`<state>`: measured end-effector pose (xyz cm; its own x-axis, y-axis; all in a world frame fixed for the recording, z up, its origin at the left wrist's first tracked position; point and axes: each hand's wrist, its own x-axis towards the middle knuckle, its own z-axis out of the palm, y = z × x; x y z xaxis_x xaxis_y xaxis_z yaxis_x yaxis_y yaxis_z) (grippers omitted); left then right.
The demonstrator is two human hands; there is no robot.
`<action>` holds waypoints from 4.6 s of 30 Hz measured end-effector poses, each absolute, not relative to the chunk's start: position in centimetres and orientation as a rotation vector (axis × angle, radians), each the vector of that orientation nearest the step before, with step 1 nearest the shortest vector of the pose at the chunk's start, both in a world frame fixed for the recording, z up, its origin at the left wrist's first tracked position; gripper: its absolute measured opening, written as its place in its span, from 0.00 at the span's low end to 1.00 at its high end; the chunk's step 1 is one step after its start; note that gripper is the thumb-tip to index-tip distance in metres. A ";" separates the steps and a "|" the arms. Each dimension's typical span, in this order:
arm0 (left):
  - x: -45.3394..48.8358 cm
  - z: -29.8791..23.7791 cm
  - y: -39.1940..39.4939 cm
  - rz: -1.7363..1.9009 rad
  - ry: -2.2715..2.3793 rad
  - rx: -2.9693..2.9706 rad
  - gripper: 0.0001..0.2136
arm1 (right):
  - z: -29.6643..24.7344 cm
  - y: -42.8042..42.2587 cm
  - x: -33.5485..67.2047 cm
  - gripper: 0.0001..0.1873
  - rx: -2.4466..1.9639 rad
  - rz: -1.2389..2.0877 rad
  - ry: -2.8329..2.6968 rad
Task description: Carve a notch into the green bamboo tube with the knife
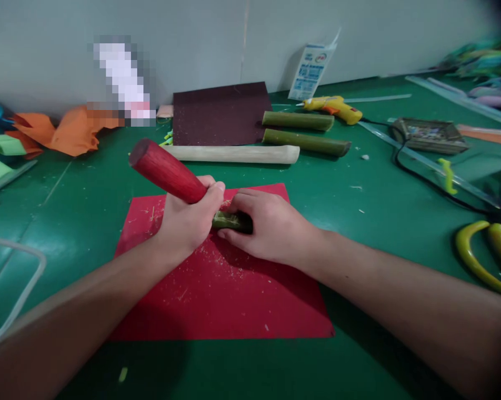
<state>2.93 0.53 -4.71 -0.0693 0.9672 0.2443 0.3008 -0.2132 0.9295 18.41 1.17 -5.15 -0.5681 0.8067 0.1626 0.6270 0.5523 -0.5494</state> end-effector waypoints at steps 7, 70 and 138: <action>3.2 -4.6 0.7 1.226 1.397 1.601 0.16 | -5.2 1.1 18.4 0.12 -1.125 0.658 -2.384; 3.2 -4.7 0.3 1.231 1.430 1.584 0.17 | -5.0 0.7 18.4 0.09 -1.136 0.581 -2.394; 0.3 -1.3 0.0 1.409 1.125 1.509 0.20 | -5.3 0.7 19.3 0.18 -0.774 0.492 -2.400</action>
